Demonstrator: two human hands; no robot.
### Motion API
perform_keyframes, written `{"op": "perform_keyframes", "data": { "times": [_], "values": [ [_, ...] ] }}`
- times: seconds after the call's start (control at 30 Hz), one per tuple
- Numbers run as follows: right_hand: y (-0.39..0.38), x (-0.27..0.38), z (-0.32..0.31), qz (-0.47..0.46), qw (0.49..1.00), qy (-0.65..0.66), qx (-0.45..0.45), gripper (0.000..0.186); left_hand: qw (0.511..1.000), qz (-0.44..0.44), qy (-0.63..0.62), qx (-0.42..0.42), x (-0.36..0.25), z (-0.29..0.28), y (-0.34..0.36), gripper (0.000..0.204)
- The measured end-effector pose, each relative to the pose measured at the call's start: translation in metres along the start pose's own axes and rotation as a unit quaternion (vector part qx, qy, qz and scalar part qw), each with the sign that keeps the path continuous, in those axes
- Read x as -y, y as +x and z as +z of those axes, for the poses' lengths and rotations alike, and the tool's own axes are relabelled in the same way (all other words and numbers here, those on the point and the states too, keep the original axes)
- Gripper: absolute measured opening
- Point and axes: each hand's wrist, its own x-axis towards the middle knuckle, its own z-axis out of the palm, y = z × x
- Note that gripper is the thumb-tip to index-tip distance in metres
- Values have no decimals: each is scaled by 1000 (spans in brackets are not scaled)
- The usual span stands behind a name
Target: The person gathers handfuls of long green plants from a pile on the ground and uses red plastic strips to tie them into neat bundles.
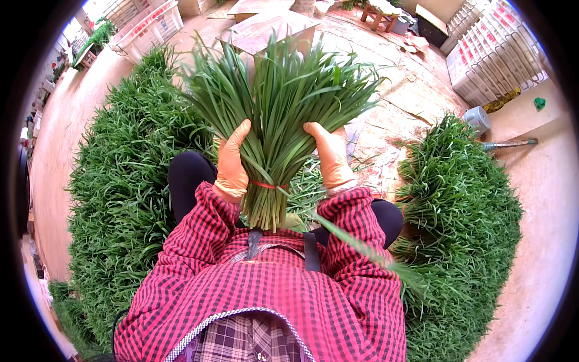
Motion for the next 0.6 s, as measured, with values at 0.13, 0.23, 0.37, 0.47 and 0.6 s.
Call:
{"op": "perform_keyframes", "data": {
  "times": [0.13, 0.23, 0.37, 0.47, 0.6],
  "values": [
    [-7, -7, -13, 53, 997, 28, 46, 51, 999, -45, -7, 3, 8, -7, 0, 34],
    [-20, -5, -16, 69, 989, 46, 126, 69, 997, -71, -9, 7, 2, -3, -1, 35],
    [-36, -42, -50, 157, 953, 39, 254, 99, 993, -121, 5, 11, -8, -3, 22, 34],
    [-75, -39, -25, 178, 923, 76, 334, 101, 985, -155, 17, 69, -20, 8, 23, 36],
    [-93, -37, -4, 187, 948, 72, 246, 68, 971, -135, 156, 121, -21, 22, 20, 42]
  ]
}}
